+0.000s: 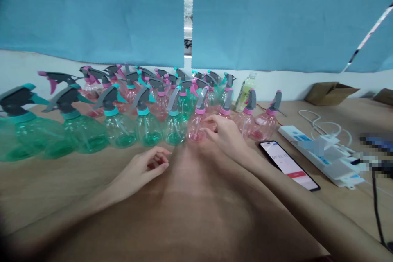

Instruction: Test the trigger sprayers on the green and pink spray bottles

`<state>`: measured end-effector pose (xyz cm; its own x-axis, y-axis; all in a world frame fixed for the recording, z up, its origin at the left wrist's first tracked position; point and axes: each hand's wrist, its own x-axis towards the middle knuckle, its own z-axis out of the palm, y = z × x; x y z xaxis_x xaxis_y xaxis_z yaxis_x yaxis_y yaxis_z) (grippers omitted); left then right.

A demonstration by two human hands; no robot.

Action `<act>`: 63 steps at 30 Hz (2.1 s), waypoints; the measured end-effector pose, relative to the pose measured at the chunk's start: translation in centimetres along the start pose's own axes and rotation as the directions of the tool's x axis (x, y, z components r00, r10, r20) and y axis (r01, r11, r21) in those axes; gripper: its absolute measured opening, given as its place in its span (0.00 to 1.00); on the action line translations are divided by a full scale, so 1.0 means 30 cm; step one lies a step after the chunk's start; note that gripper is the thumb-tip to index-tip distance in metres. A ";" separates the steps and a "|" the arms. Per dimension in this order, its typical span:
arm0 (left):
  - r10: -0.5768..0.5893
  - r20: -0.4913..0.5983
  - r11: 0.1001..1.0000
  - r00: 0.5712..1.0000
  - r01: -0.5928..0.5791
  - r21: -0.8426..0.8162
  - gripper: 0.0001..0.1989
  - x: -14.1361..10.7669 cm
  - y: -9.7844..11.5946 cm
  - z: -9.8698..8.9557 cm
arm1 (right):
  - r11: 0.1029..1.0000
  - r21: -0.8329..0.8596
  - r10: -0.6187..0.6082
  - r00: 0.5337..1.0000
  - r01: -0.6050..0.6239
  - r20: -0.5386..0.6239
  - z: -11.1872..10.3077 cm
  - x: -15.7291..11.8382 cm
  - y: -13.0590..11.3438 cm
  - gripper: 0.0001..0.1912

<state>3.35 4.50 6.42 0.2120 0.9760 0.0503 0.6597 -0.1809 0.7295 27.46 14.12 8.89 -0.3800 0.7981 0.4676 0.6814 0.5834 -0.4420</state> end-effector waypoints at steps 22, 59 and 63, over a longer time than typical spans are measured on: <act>-0.017 0.014 0.997 1.000 0.016 0.073 0.13 0.050 0.020 0.028 | 0.965 -0.131 0.230 0.973 -0.228 -0.002 0.150 0.132 0.010 0.29; 0.236 -0.248 0.946 0.939 -0.280 -0.160 0.14 0.009 0.200 0.005 | 0.962 0.267 -0.181 0.855 0.052 0.486 -0.016 -0.233 -0.265 0.31; 0.240 -0.247 0.941 0.939 -0.288 -0.181 0.14 0.015 0.177 -0.012 | 0.947 0.291 -0.278 0.801 0.136 0.531 -0.019 -0.207 -0.198 0.35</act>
<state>6.69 4.02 10.57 0.1786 0.9030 0.3908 0.4293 -0.4289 0.7948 26.12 5.63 9.04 -0.8258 0.5567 0.0908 0.4117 0.7048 -0.5777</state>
